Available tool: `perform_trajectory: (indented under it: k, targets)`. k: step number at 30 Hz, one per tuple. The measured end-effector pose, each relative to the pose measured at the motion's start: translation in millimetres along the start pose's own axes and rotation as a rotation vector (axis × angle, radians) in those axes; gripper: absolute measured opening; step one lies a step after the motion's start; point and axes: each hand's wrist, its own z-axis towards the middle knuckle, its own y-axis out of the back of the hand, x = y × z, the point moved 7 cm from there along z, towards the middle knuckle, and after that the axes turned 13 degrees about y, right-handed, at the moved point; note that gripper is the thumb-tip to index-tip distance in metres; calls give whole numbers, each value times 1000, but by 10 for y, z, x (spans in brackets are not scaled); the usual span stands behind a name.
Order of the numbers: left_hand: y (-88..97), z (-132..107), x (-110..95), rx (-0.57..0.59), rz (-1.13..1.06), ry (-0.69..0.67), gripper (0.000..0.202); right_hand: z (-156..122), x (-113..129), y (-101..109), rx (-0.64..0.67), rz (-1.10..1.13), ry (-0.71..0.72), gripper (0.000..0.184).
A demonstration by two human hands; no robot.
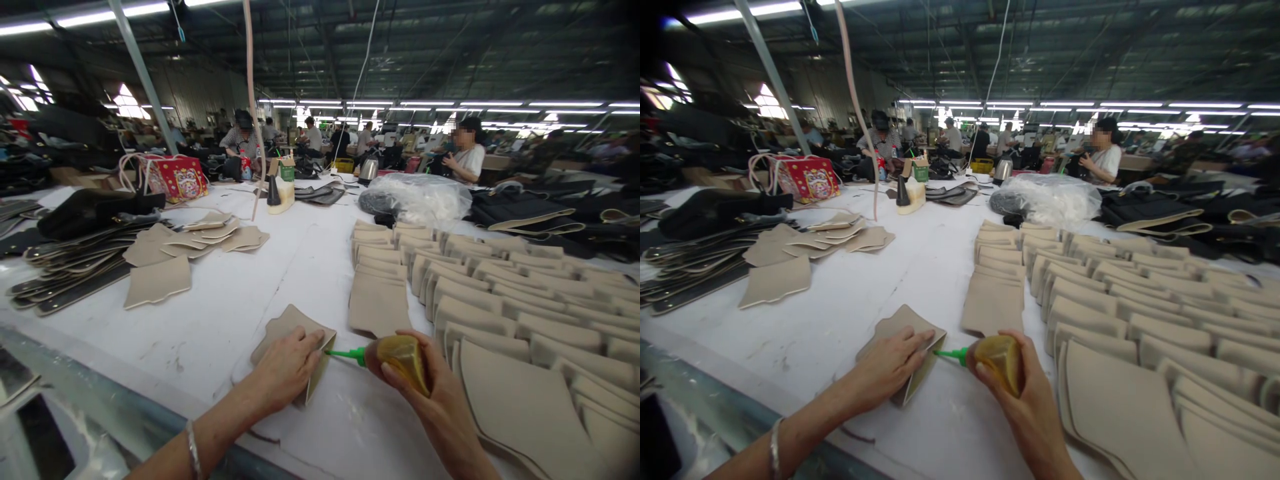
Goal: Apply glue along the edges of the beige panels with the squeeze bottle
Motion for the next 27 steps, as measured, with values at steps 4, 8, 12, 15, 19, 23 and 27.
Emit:
perform_trajectory:
  k: [4, 8, 12, 15, 19, 23, 27]
  targets:
    - [-10, 5, 21, -6, -15, 10, 46, -211, 12, -107, 41, 110, -98, 52]
    - [-27, 4, 27, -7, -28, 13, 46, -255, -28, -106, 50, 137, -118, 51]
    - [-20, -2, 23, -3, -35, 26, 46, -206, -42, -41, 3, 80, -81, 52]
    - [-20, 0, 25, 1, -28, 30, 46, -254, -13, -62, 10, 93, -119, 51]
    - [-20, 8, 30, -9, -20, 33, 46, -265, -5, -65, 38, 113, -117, 50]
    - [-24, 18, 35, -16, -30, 29, 46, -179, -84, 13, 15, 76, -75, 54]
    - [-34, 23, 42, -22, -29, 15, 46, -199, -53, 25, -11, 45, -74, 54]
